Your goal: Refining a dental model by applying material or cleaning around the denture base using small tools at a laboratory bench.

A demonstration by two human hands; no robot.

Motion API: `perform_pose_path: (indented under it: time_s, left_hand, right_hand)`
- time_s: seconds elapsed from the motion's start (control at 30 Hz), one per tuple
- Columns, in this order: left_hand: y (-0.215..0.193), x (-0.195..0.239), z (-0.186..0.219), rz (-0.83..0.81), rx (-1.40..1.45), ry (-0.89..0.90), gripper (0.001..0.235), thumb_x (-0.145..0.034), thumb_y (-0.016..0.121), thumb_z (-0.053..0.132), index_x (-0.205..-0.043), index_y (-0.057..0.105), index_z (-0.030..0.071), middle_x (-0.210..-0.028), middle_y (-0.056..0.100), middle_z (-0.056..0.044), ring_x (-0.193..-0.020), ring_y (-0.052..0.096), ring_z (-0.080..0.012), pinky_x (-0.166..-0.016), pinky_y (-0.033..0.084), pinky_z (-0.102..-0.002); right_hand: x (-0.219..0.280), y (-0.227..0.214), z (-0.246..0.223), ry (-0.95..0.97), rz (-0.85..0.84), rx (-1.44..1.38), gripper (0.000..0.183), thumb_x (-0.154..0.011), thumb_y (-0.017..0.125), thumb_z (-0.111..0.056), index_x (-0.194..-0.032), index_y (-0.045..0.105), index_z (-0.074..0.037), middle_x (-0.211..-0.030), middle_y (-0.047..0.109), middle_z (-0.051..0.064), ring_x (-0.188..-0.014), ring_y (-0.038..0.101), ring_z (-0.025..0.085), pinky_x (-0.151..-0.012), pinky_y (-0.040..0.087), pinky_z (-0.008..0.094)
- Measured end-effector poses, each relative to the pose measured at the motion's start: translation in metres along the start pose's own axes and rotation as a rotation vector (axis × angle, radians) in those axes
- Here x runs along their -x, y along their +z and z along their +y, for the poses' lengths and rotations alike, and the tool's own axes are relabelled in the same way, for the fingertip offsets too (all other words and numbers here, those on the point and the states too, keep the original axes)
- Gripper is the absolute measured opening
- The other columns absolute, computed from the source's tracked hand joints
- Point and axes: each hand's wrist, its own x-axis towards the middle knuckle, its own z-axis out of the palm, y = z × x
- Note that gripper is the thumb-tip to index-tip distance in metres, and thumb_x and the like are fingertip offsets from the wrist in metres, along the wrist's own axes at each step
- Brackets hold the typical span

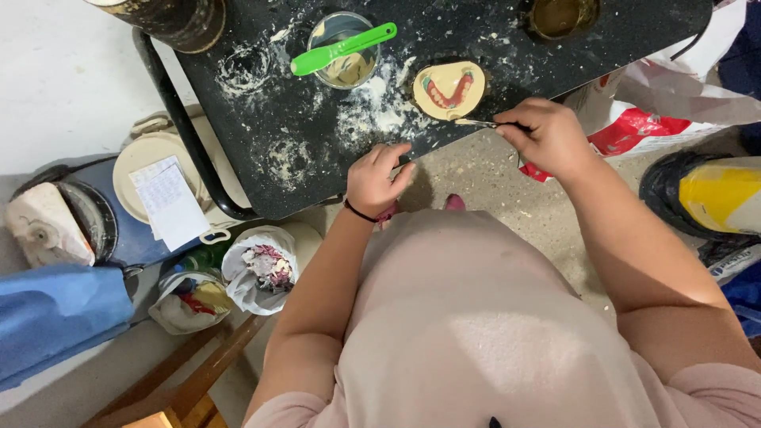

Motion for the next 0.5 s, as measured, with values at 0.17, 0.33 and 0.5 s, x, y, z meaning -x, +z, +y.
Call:
perform_pose_path:
  time_s: [0.17, 0.33, 0.5]
  left_hand:
    - [-0.001, -0.001, 0.0, -0.011, 0.013, -0.011, 0.027, -0.093, 0.075, 0.028, -0.118, 0.072, 0.018, -0.078, 0.058, 0.005, -0.071, 0.069, -0.0137, -0.062, 0.059, -0.027]
    - [-0.001, 0.0, 0.002, -0.027, -0.029, -0.023, 0.025, -0.093, 0.074, 0.028, -0.116, 0.071, 0.018, -0.078, 0.059, 0.005, -0.071, 0.069, -0.0133, -0.062, 0.059, -0.026]
    - [0.002, 0.004, -0.001, -0.022, -0.059, -0.006, 0.025, -0.094, 0.073, 0.03, -0.116, 0.07, 0.02, -0.079, 0.058, 0.006, -0.073, 0.069, -0.0116, -0.064, 0.06, -0.025]
  right_hand:
    - [-0.013, 0.009, -0.007, -0.035, 0.001, 0.097, 0.009, -0.1, 0.079, -0.008, -0.109, 0.081, -0.005, -0.094, 0.074, 0.018, -0.088, 0.072, 0.041, -0.081, 0.056, 0.046]
    - [-0.017, 0.01, -0.003, -0.046, -0.011, 0.164, 0.009, -0.102, 0.079, -0.012, -0.108, 0.081, -0.006, -0.095, 0.075, 0.016, -0.089, 0.073, 0.039, -0.081, 0.057, 0.044]
    - [-0.017, 0.012, 0.0, -0.029, -0.007, 0.159, 0.008, -0.103, 0.079, -0.011, -0.107, 0.08, -0.005, -0.096, 0.076, 0.016, -0.09, 0.073, 0.038, -0.081, 0.057, 0.044]
